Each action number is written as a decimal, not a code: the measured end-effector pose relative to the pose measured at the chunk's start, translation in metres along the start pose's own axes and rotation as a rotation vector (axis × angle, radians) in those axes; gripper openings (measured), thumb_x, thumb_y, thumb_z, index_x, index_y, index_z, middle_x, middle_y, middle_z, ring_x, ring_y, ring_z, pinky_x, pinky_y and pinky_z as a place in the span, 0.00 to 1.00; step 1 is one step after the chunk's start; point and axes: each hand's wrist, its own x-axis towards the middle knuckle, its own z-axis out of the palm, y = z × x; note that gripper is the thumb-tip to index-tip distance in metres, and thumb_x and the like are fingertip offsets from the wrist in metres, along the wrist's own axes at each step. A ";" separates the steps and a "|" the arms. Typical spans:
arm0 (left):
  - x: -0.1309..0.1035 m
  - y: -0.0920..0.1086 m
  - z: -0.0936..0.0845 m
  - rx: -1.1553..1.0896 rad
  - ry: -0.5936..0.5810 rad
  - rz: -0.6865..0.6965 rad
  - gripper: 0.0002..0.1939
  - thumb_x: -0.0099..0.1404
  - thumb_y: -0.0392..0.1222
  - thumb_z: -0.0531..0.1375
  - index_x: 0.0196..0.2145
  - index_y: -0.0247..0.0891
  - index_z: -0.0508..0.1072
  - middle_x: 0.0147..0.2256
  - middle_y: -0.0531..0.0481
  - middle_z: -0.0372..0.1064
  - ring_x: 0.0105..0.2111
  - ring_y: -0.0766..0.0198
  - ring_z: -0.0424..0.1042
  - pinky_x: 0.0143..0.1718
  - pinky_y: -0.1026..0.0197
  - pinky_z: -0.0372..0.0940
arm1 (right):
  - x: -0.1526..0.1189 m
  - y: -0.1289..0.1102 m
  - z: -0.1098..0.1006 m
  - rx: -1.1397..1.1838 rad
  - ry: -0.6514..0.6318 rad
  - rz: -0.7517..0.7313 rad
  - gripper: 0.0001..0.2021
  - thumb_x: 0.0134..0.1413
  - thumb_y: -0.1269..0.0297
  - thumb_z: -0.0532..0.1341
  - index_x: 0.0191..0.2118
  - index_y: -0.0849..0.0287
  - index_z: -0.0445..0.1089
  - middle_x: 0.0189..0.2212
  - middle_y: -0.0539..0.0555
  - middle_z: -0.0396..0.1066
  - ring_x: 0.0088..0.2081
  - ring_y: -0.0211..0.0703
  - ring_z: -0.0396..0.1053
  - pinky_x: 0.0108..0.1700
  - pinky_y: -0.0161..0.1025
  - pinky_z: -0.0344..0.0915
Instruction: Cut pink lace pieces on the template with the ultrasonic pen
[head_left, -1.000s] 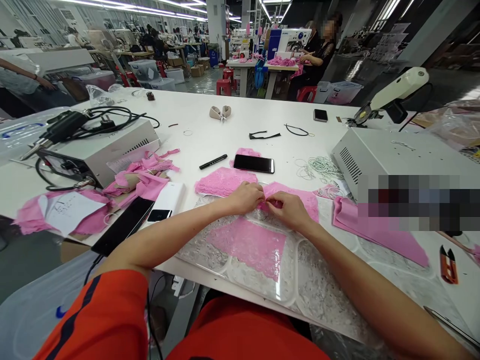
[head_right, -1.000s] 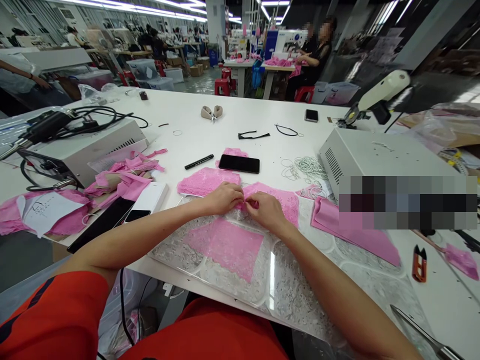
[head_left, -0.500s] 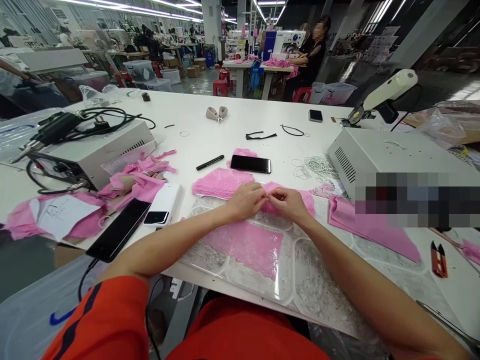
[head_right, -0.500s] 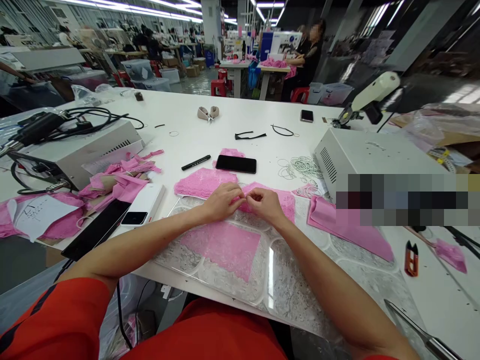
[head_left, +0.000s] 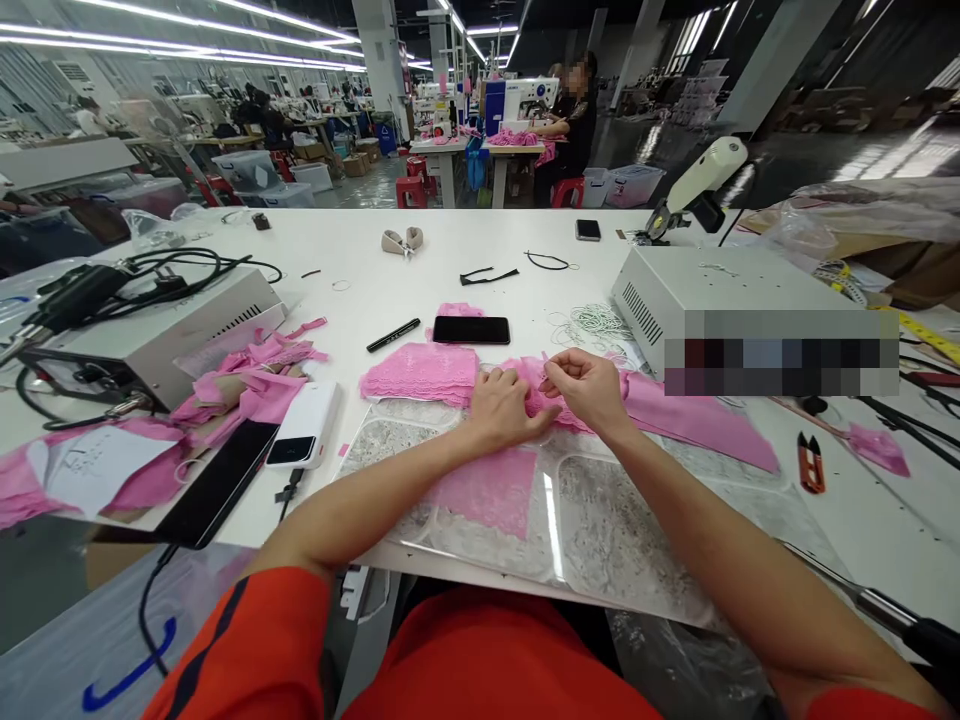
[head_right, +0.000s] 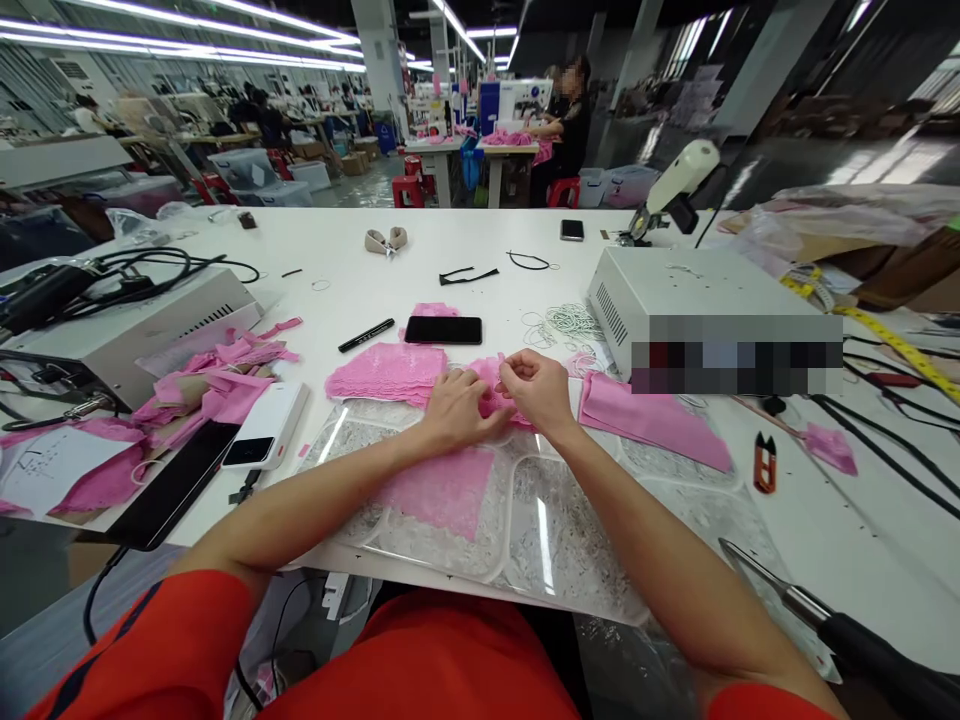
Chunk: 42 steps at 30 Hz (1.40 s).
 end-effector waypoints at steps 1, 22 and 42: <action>0.004 0.007 0.004 0.002 0.010 -0.024 0.23 0.67 0.59 0.58 0.33 0.35 0.76 0.38 0.41 0.73 0.44 0.49 0.69 0.49 0.46 0.60 | -0.001 -0.001 -0.002 0.011 0.030 -0.007 0.12 0.42 0.55 0.66 0.23 0.58 0.69 0.17 0.51 0.72 0.21 0.42 0.73 0.24 0.37 0.72; -0.071 0.043 0.010 0.059 -0.103 0.897 0.08 0.69 0.32 0.54 0.39 0.37 0.73 0.37 0.48 0.74 0.40 0.60 0.71 0.62 0.47 0.54 | -0.180 0.037 -0.160 -0.796 0.290 0.252 0.10 0.44 0.55 0.57 0.20 0.54 0.65 0.16 0.48 0.68 0.19 0.39 0.65 0.25 0.37 0.58; 0.114 0.092 0.042 -0.101 -0.296 0.545 0.05 0.62 0.32 0.62 0.33 0.38 0.79 0.40 0.47 0.73 0.42 0.58 0.72 0.44 0.59 0.66 | -0.065 0.060 -0.191 -0.760 0.208 -0.053 0.06 0.48 0.64 0.58 0.26 0.55 0.72 0.21 0.51 0.73 0.24 0.42 0.68 0.28 0.38 0.61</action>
